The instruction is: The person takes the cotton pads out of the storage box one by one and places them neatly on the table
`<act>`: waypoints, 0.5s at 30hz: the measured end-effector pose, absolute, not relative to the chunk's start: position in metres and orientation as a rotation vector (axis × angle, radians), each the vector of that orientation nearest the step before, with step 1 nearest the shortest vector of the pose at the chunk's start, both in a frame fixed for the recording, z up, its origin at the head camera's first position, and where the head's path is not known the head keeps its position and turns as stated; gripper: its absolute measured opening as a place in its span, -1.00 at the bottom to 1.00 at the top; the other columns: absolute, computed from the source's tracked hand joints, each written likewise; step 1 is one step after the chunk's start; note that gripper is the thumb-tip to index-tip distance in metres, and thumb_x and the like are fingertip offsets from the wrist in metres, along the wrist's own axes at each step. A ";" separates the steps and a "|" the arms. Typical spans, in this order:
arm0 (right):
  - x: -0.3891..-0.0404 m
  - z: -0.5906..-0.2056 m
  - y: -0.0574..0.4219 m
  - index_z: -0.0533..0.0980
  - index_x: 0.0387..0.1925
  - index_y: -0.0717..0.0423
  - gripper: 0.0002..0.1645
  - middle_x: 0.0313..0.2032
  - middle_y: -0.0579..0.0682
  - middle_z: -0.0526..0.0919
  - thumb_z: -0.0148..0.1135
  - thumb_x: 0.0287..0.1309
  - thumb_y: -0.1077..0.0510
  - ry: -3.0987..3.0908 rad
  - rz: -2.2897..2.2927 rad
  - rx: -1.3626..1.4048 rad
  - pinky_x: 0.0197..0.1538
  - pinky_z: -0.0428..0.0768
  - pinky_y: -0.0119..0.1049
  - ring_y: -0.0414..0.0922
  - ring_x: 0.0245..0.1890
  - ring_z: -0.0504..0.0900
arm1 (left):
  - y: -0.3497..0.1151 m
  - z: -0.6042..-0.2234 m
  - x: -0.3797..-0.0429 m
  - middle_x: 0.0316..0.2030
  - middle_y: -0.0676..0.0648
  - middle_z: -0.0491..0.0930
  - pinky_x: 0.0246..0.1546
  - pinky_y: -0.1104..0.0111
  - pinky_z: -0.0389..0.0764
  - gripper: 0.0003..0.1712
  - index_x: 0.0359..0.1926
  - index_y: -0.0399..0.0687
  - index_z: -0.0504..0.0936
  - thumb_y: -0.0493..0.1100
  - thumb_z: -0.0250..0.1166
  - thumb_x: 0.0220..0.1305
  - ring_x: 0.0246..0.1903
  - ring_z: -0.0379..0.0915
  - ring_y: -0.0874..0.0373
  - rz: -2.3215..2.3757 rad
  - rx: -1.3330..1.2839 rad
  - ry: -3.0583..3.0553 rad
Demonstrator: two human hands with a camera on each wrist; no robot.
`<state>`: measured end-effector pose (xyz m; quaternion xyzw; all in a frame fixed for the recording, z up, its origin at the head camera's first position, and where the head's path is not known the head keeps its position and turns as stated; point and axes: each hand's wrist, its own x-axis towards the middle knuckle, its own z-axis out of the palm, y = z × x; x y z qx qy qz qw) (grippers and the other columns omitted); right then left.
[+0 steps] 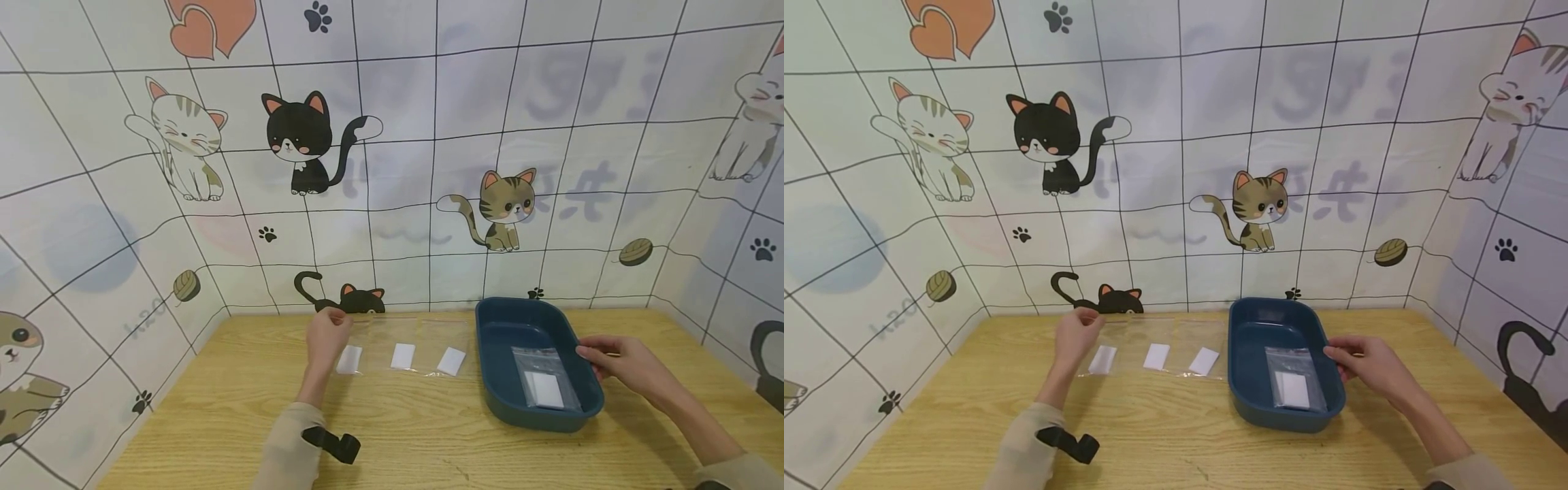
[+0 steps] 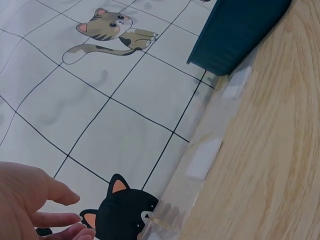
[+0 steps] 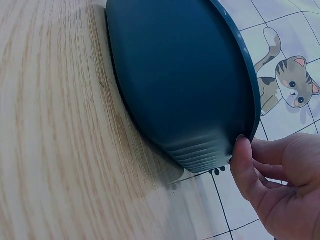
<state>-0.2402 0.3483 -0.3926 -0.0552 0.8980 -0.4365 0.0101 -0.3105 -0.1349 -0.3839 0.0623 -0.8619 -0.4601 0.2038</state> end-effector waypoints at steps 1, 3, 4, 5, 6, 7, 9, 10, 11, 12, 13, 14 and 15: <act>-0.240 -0.392 0.348 0.34 0.26 0.60 -0.30 -0.18 0.12 0.64 0.15 0.48 0.00 2.805 -1.361 -0.174 -0.27 0.67 -0.23 -0.13 -0.39 0.64 | -0.133 -0.383 -0.310 -0.31 -0.22 0.67 -0.23 0.11 0.56 -0.78 -0.19 -0.35 0.68 -0.22 0.31 0.26 -0.25 0.59 -0.11 -1.288 0.167 -2.402; -0.240 -0.392 0.348 0.35 0.25 0.60 -0.31 -0.18 0.12 0.64 0.14 0.48 0.01 2.815 -1.352 -0.183 -0.27 0.67 -0.23 -0.13 -0.40 0.63 | -0.130 -0.380 -0.308 -0.31 -0.22 0.68 -0.26 0.11 0.57 -0.78 -0.20 -0.35 0.68 -0.22 0.31 0.27 -0.26 0.60 -0.11 -1.288 0.151 -2.403; -0.241 -0.392 0.349 0.35 0.25 0.60 -0.32 -0.18 0.11 0.64 0.14 0.48 0.02 2.817 -1.353 -0.181 -0.27 0.67 -0.23 -0.13 -0.40 0.63 | -0.129 -0.379 -0.307 -0.31 -0.22 0.68 -0.26 0.12 0.58 -0.78 -0.20 -0.34 0.69 -0.21 0.32 0.27 -0.26 0.60 -0.11 -1.289 0.145 -2.406; -0.241 -0.392 0.349 0.35 0.25 0.60 -0.32 -0.18 0.11 0.64 0.14 0.48 0.02 2.819 -1.352 -0.178 -0.27 0.67 -0.24 -0.14 -0.40 0.63 | -0.127 -0.378 -0.306 -0.31 -0.23 0.69 -0.26 0.12 0.59 -0.77 -0.19 -0.35 0.69 -0.21 0.32 0.28 -0.25 0.61 -0.11 -1.292 0.133 -2.407; -0.241 -0.392 0.349 0.35 0.25 0.60 -0.33 -0.18 0.11 0.64 0.13 0.49 0.03 2.823 -1.345 -0.180 -0.27 0.67 -0.24 -0.14 -0.40 0.63 | -0.126 -0.376 -0.305 -0.30 -0.23 0.69 -0.26 0.11 0.61 -0.77 -0.19 -0.35 0.69 -0.21 0.32 0.28 -0.25 0.62 -0.11 -1.300 0.122 -2.409; -0.241 -0.392 0.349 0.35 0.25 0.60 -0.33 -0.18 0.11 0.64 0.12 0.49 0.03 2.825 -1.339 -0.184 -0.27 0.67 -0.24 -0.14 -0.39 0.63 | -0.125 -0.376 -0.304 -0.30 -0.23 0.69 -0.26 0.10 0.61 -0.77 -0.18 -0.35 0.69 -0.21 0.32 0.28 -0.24 0.62 -0.11 -1.306 0.113 -2.410; -0.241 -0.392 0.350 0.34 0.25 0.61 -0.34 -0.17 0.10 0.64 0.11 0.50 0.04 2.826 -1.329 -0.184 -0.26 0.66 -0.24 -0.15 -0.39 0.62 | -0.123 -0.374 -0.304 -0.28 -0.23 0.69 -0.23 0.09 0.62 -0.76 -0.17 -0.34 0.68 -0.21 0.32 0.27 -0.22 0.63 -0.11 -1.320 0.104 -2.410; -0.241 -0.392 0.350 0.34 0.25 0.61 -0.34 -0.17 0.10 0.64 0.11 0.50 0.05 2.824 -1.330 -0.178 -0.26 0.66 -0.24 -0.16 -0.39 0.62 | -0.122 -0.374 -0.303 -0.28 -0.23 0.69 -0.22 0.08 0.62 -0.76 -0.17 -0.35 0.68 -0.22 0.32 0.26 -0.22 0.63 -0.12 -1.320 0.094 -2.409; -0.241 -0.392 0.350 0.33 0.25 0.62 -0.35 -0.16 0.10 0.64 0.10 0.51 0.05 2.824 -1.325 -0.180 -0.26 0.66 -0.24 -0.16 -0.39 0.62 | -0.121 -0.373 -0.303 -0.28 -0.23 0.69 -0.21 0.09 0.62 -0.76 -0.17 -0.35 0.68 -0.23 0.32 0.25 -0.22 0.63 -0.11 -1.328 0.092 -2.407; -0.242 -0.392 0.350 0.33 0.25 0.62 -0.35 -0.16 0.10 0.64 0.09 0.51 0.06 2.826 -1.319 -0.185 -0.26 0.66 -0.24 -0.16 -0.39 0.62 | -0.120 -0.373 -0.303 -0.29 -0.22 0.69 -0.22 0.09 0.62 -0.76 -0.17 -0.34 0.68 -0.22 0.32 0.24 -0.23 0.63 -0.11 -1.324 0.091 -2.406; -0.242 -0.392 0.350 0.33 0.25 0.62 -0.35 -0.16 0.10 0.64 0.09 0.52 0.06 2.827 -1.317 -0.183 -0.26 0.66 -0.24 -0.17 -0.39 0.62 | -0.120 -0.372 -0.303 -0.30 -0.21 0.68 -0.23 0.10 0.62 -0.76 -0.17 -0.34 0.68 -0.22 0.32 0.23 -0.23 0.62 -0.10 -1.315 0.088 -2.409; -0.241 -0.392 0.350 0.33 0.26 0.62 -0.35 -0.16 0.10 0.64 0.09 0.52 0.06 2.827 -1.315 -0.179 -0.26 0.66 -0.25 -0.17 -0.39 0.62 | -0.119 -0.371 -0.302 -0.31 -0.21 0.68 -0.24 0.11 0.62 -0.76 -0.17 -0.33 0.68 -0.22 0.32 0.23 -0.24 0.62 -0.10 -1.308 0.083 -2.410; -0.241 -0.392 0.350 0.33 0.26 0.62 -0.35 -0.16 0.10 0.64 0.09 0.51 0.06 2.829 -1.314 -0.178 -0.26 0.66 -0.25 -0.17 -0.39 0.62 | -0.118 -0.370 -0.301 -0.32 -0.20 0.68 -0.24 0.11 0.62 -0.76 -0.17 -0.33 0.68 -0.22 0.33 0.24 -0.25 0.62 -0.09 -1.299 0.078 -2.415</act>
